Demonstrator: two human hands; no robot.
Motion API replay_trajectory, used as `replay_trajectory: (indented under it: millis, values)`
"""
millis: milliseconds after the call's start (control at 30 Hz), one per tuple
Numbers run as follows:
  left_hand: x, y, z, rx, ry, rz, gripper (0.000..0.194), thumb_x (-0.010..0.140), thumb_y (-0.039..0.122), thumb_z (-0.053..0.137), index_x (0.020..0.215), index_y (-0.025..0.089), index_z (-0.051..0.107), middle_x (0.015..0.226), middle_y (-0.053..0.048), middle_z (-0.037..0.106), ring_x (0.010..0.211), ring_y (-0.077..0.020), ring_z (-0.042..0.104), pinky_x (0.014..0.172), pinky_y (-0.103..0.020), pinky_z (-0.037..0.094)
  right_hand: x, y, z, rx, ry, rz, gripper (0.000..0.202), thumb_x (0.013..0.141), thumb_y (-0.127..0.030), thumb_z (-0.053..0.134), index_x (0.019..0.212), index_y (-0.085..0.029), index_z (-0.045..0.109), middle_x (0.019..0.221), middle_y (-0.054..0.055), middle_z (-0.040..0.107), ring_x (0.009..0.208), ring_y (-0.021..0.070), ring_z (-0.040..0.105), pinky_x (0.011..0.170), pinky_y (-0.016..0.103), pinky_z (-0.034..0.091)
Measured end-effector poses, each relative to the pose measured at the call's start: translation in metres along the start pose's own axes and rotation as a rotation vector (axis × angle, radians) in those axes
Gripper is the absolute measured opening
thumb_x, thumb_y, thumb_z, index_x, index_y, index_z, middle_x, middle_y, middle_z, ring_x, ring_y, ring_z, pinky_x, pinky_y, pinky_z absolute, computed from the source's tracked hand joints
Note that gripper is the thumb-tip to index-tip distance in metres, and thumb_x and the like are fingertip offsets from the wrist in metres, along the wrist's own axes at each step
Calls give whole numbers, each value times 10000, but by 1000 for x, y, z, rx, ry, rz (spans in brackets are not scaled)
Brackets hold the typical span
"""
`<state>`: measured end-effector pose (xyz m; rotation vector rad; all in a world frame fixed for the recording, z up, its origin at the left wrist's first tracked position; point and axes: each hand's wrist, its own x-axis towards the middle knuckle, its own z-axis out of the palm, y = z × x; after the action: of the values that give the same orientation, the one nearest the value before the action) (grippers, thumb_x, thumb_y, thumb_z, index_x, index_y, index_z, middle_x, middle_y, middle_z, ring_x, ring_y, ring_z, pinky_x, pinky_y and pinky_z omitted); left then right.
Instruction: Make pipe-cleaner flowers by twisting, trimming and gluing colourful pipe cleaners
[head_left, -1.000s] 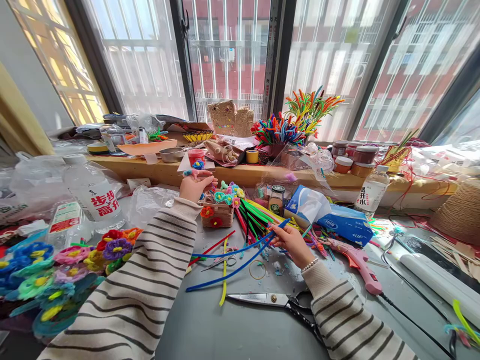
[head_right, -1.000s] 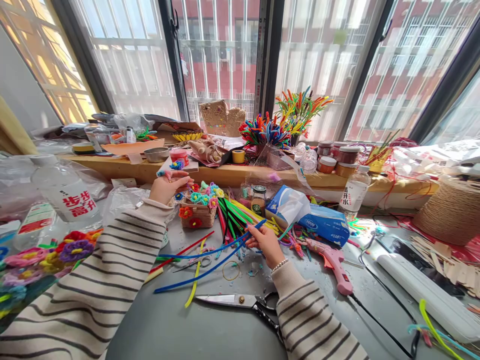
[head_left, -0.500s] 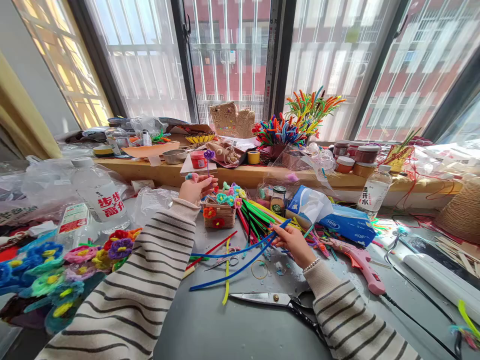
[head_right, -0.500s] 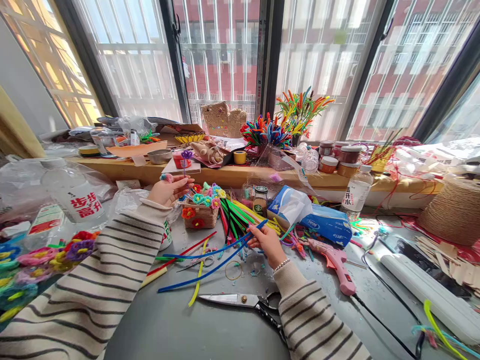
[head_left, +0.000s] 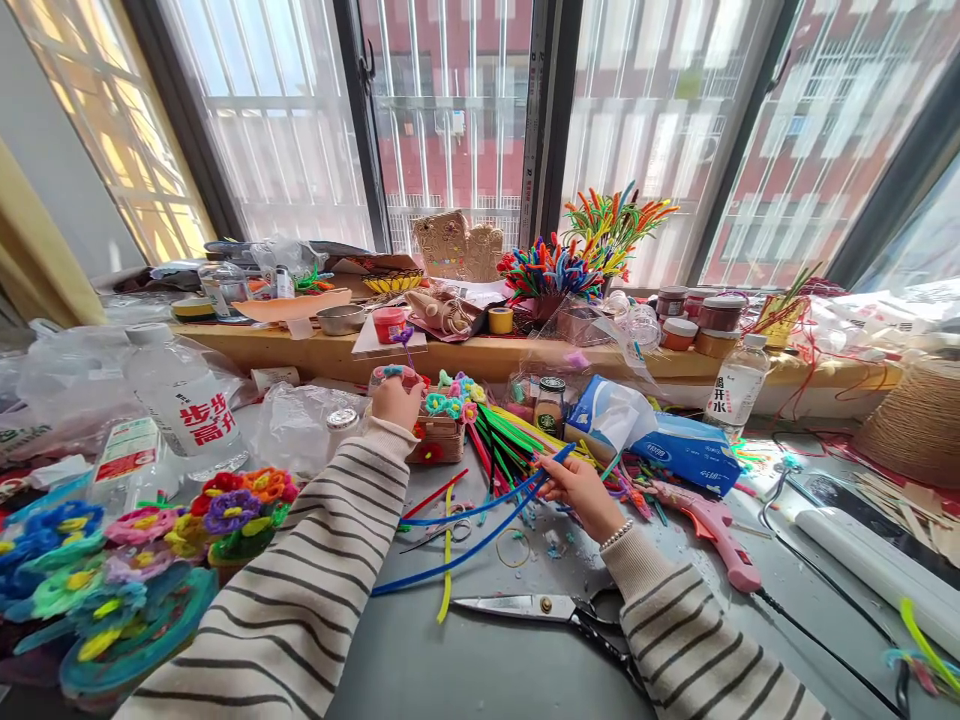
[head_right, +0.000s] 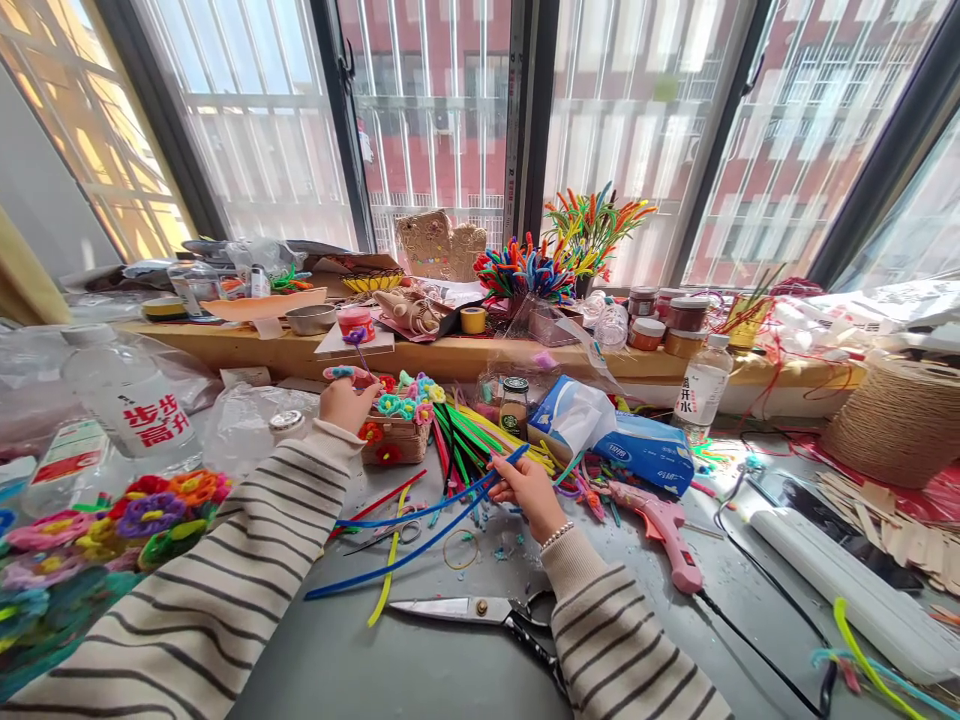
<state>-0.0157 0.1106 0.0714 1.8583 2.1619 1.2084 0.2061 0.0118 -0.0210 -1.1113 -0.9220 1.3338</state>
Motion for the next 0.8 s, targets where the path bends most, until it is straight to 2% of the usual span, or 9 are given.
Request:
replay_trajectory:
  millis: [167,433,633,800]
  values:
    - [3,-2,9,164,-115,21,160,630,213,476,759,143,540,823,-99,599,828,-232,532,712,-318,393,-2,-7,1,10,-22,-2,194,650,-277,560,716,-95,576,467,9,575,405,52,526,392,104,432]
    - [10,-3,11,319,-302,81,194,613,116,435,763,157,550,824,-53,603,802,-180,542,684,-243,401,-1,-6,0,21,-32,4,177,652,-265,560,711,-100,578,485,0,568,409,49,525,389,104,433]
    - [14,3,11,434,-374,81,207,666,175,424,828,122,541,854,-109,590,812,-236,534,660,-300,411,-3,-10,2,15,-14,1,171,659,-254,553,710,-92,574,479,3,562,406,48,522,387,101,433]
    - [13,9,10,513,-454,92,228,737,221,424,937,131,488,944,-80,525,838,-183,506,694,-326,413,-5,-12,3,13,-3,5,153,664,-235,547,700,-88,573,470,2,556,397,47,518,387,105,437]
